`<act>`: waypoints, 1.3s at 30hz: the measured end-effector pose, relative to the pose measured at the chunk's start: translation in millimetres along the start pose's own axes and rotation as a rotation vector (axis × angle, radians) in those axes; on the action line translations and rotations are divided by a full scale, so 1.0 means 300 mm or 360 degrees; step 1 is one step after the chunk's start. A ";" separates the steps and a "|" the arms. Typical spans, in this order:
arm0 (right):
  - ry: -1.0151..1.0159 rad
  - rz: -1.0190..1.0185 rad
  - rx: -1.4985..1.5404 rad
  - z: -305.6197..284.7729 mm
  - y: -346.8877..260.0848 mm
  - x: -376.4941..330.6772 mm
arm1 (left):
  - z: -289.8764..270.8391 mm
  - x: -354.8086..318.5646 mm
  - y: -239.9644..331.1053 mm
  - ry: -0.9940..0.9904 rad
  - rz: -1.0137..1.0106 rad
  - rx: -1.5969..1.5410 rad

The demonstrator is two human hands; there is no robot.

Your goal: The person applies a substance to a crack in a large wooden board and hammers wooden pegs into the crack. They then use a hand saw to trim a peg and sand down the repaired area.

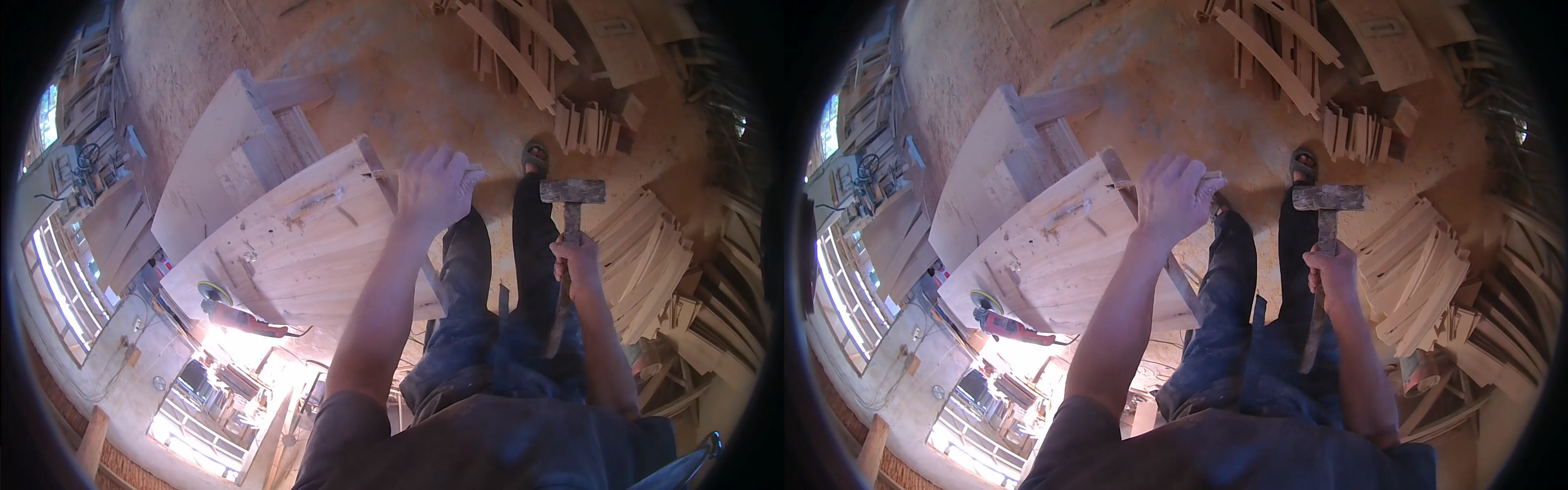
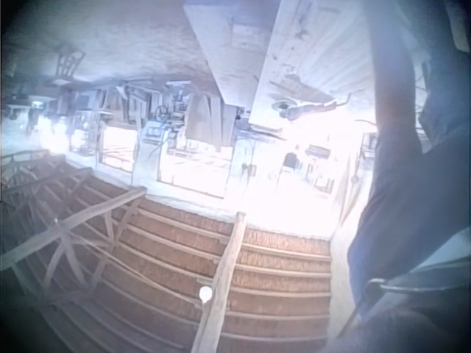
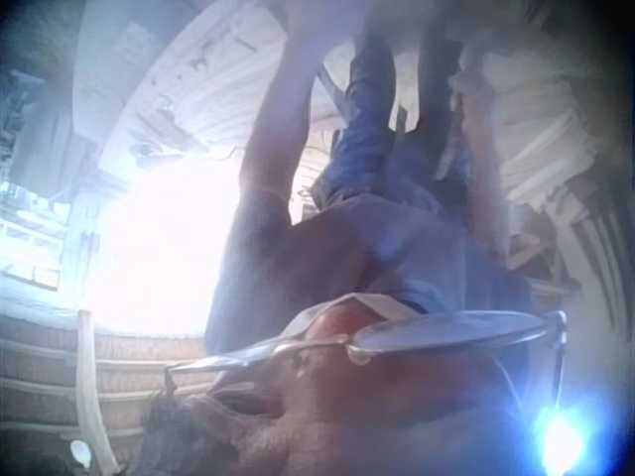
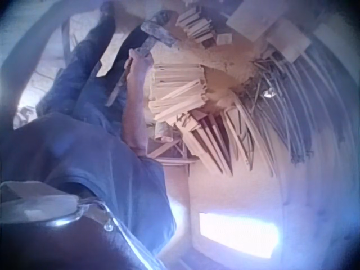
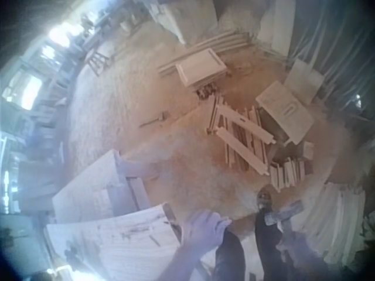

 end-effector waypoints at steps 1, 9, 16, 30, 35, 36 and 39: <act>-0.0007 0.0015 0.0000 0.019 -0.004 -0.002 | -0.006 -0.004 0.005 0.0036 0.0004 0.0024; -0.0036 -0.0160 -0.0054 0.128 -0.132 -0.022 | -0.016 0.015 -0.020 0.0105 -0.0073 0.0055; -0.0004 -0.0449 0.0371 0.262 -0.222 -0.037 | -0.012 0.045 -0.048 0.0010 -0.0136 -0.0021; 0.0082 -0.0472 0.0356 0.420 -0.236 -0.064 | -0.040 0.021 -0.067 -0.0031 -0.0022 -0.0114; -0.0215 -0.0290 -0.0331 0.453 -0.275 -0.054 | -0.075 0.009 -0.090 0.0025 -0.0022 -0.0142; -0.0138 -0.0337 -0.0239 0.437 -0.293 -0.066 | -0.075 0.012 -0.086 0.0027 -0.0015 -0.0154; 0.0051 -0.0514 0.0211 0.415 -0.300 -0.109 | -0.065 0.010 -0.093 -0.0014 -0.0008 -0.0213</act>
Point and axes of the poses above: each hand's wrist, its own x-axis towards the middle knuckle, its own z-axis out of the palm, y = z × x, the point moved 10 cm from there along x, towards the middle knuckle, and after that the axes turned 13 degrees about -y, right-handed, at the moved point
